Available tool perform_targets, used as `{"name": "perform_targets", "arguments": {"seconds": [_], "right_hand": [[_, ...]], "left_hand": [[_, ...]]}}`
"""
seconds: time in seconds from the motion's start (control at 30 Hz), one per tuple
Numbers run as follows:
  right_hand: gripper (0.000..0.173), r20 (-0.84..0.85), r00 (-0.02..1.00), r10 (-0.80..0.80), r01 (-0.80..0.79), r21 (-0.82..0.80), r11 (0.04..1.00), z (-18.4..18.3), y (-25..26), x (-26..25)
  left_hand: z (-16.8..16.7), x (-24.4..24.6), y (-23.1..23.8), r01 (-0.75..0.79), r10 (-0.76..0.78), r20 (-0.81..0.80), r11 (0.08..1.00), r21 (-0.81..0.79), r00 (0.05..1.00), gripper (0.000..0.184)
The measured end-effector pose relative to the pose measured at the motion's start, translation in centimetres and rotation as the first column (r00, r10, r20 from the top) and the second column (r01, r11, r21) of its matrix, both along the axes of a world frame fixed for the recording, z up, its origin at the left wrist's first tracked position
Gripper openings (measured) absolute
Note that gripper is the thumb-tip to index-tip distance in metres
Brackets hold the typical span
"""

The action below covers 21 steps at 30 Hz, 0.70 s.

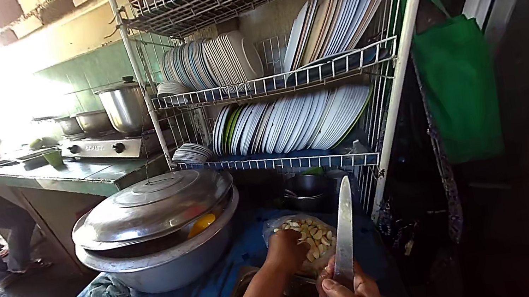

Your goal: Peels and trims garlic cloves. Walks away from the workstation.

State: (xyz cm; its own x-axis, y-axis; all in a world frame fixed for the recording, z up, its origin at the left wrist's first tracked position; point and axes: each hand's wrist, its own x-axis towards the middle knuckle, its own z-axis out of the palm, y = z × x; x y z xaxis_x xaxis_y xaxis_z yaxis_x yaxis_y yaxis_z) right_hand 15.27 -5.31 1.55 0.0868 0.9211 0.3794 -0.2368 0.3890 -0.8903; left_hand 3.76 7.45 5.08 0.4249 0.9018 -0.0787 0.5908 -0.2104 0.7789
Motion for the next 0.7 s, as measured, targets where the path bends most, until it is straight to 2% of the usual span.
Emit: {"name": "perform_targets", "arguments": {"seconds": [0.07,0.13,0.2,0.3,0.4,0.5,0.63,0.7], "right_hand": [[0.023,0.149,0.989,0.006,0.012,-0.118,0.993,0.0,0.0,-0.1],[0.027,0.358,0.932,0.059,0.058,-0.308,0.950,0.1,0.4,-0.2],[0.030,0.496,0.849,0.182,0.100,-0.488,0.867,0.4,1.2,-0.4],[0.034,0.614,0.714,0.336,0.171,-0.619,0.767,0.4,1.7,-0.6],[0.034,0.705,0.575,0.415,0.210,-0.617,0.758,0.3,1.8,-0.9],[0.030,0.752,0.503,0.425,0.222,-0.588,0.778,0.3,1.8,-1.1],[0.027,0.751,0.542,0.378,0.226,-0.563,0.795,-0.2,2.0,-0.9],[0.027,0.740,0.591,0.323,0.237,-0.541,0.807,-0.4,2.0,-0.9]], "left_hand": [[0.1,-0.5,-0.6,-0.018,0.022,-0.079,0.998,0.053,0.997,0.038],[-0.1,-1.7,-1.8,0.040,-0.019,-0.241,0.996,0.083,0.970,0.031],[-0.3,-3.1,-3.3,0.066,-0.042,-0.421,0.997,0.043,0.906,0.026],[-1.7,-4.6,-5.3,0.041,-0.058,-0.612,0.998,-0.042,0.789,0.026],[-2.3,-4.7,-7.0,0.009,-0.072,-0.697,0.996,-0.093,0.714,0.026],[-2.2,-3.5,-7.9,0.040,-0.088,-0.755,0.996,-0.081,0.650,0.026],[-3.0,-2.8,-7.7,0.038,-0.095,-0.790,0.995,-0.090,0.606,0.029],[-3.1,-3.7,-7.3,0.047,-0.108,-0.736,0.994,-0.103,0.669,0.027]]}}
